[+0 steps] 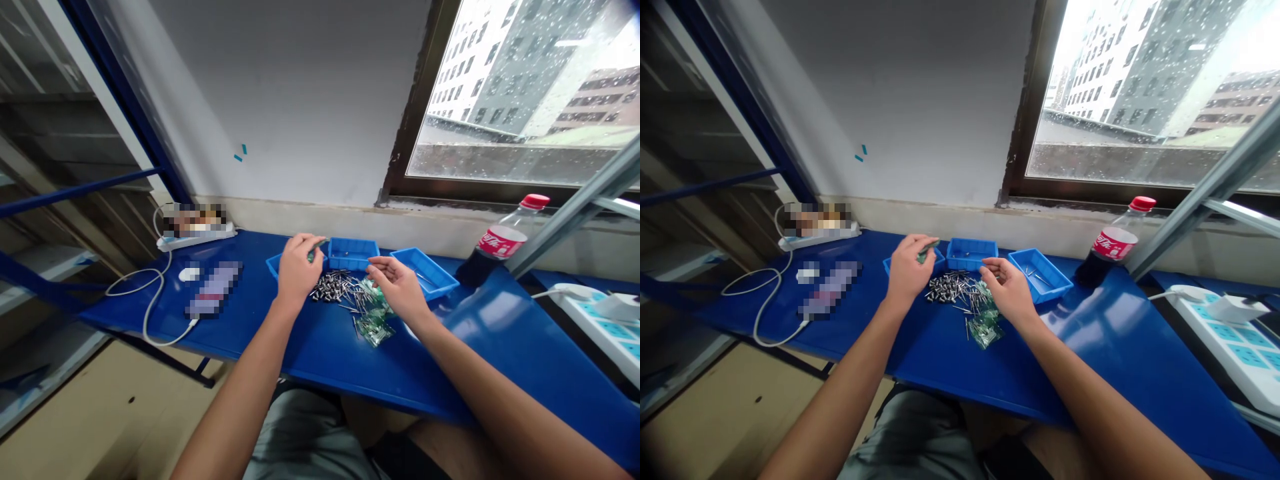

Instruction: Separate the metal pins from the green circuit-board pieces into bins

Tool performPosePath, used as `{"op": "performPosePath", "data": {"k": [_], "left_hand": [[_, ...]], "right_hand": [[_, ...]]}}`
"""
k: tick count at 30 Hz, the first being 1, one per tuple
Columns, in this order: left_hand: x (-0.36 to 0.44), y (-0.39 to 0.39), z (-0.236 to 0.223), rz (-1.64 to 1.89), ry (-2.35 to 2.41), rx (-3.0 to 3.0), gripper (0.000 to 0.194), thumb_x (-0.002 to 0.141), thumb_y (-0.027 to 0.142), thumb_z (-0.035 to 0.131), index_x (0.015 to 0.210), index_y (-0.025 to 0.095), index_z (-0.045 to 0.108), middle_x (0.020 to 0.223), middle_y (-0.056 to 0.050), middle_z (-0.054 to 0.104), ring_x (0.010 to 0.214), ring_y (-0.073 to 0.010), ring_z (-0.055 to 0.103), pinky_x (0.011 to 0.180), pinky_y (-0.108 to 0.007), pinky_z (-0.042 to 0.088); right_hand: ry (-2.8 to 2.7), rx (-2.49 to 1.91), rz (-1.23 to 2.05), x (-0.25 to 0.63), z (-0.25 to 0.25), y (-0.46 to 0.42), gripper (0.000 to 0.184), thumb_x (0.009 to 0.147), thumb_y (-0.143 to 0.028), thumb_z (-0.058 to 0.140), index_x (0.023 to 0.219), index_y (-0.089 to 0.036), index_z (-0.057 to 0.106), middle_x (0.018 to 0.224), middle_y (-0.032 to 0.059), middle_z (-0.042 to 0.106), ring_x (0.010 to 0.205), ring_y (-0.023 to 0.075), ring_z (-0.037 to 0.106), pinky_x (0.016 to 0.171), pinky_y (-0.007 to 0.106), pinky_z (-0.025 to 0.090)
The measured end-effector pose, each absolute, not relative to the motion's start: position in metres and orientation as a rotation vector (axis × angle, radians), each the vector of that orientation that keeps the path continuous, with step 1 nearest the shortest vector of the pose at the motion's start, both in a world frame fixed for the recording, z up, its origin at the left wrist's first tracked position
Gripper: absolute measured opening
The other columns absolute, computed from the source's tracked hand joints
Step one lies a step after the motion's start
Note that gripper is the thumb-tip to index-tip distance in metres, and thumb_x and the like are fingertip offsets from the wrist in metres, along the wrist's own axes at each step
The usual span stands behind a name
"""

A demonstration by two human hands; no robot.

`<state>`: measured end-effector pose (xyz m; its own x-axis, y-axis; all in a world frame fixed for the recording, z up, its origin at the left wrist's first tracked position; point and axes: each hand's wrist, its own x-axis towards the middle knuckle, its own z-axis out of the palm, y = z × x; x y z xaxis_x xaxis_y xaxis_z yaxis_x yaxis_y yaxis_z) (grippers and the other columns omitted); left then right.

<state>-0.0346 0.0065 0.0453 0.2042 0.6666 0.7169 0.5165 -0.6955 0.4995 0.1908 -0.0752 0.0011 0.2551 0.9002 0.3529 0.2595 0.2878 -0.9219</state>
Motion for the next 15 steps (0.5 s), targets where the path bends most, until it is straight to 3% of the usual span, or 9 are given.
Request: {"op": "performPosePath", "data": {"k": [3,6,10,15], "left_hand": [[-0.06,0.006,0.04,1.358,1.487,2.455,0.033,0.097,0.016,0.053,0.117,0.023,0.079,0.12,-0.01,0.073,0.109,-0.0307,0.063,0.1,-0.049,0.049],[-0.077,0.002,0.026,1.15,1.748,2.519,0.029,0.097,0.022,0.054,0.104,0.022,0.081,0.117,-0.013,0.075,0.108,-0.0353,0.061,0.099,-0.054,0.045],[-0.083,-0.003,0.015,1.068,1.765,2.508,0.037,0.101,0.038,0.052,0.084,0.022,0.081,0.116,-0.014,0.076,0.109,-0.0362,0.061,0.103,-0.057,0.042],[-0.067,-0.009,0.034,1.301,1.703,2.488,0.027,0.101,0.039,0.058,0.105,0.024,0.08,0.136,-0.012,0.07,0.12,-0.0379,0.06,0.11,-0.06,0.036]], "right_hand": [[-1.436,-1.304,0.481,0.188,0.001,-0.08,0.033,0.097,-0.05,0.069,0.114,-0.023,0.074,0.1,0.0082,0.078,0.089,0.0251,0.073,0.077,0.039,0.06],[-1.705,-1.324,0.271,0.184,0.001,-0.083,0.021,0.101,-0.039,0.063,0.11,-0.026,0.077,0.103,0.0076,0.078,0.093,0.027,0.071,0.082,0.043,0.059],[-1.985,-1.255,0.123,0.181,-0.003,-0.084,0.022,0.102,-0.026,0.06,0.114,-0.027,0.078,0.112,0.009,0.078,0.111,0.0319,0.066,0.096,0.05,0.057],[-2.156,-1.204,0.027,0.176,-0.006,-0.078,0.029,0.105,-0.025,0.059,0.127,-0.027,0.076,0.126,0.009,0.076,0.118,0.0332,0.061,0.101,0.053,0.055]]}}
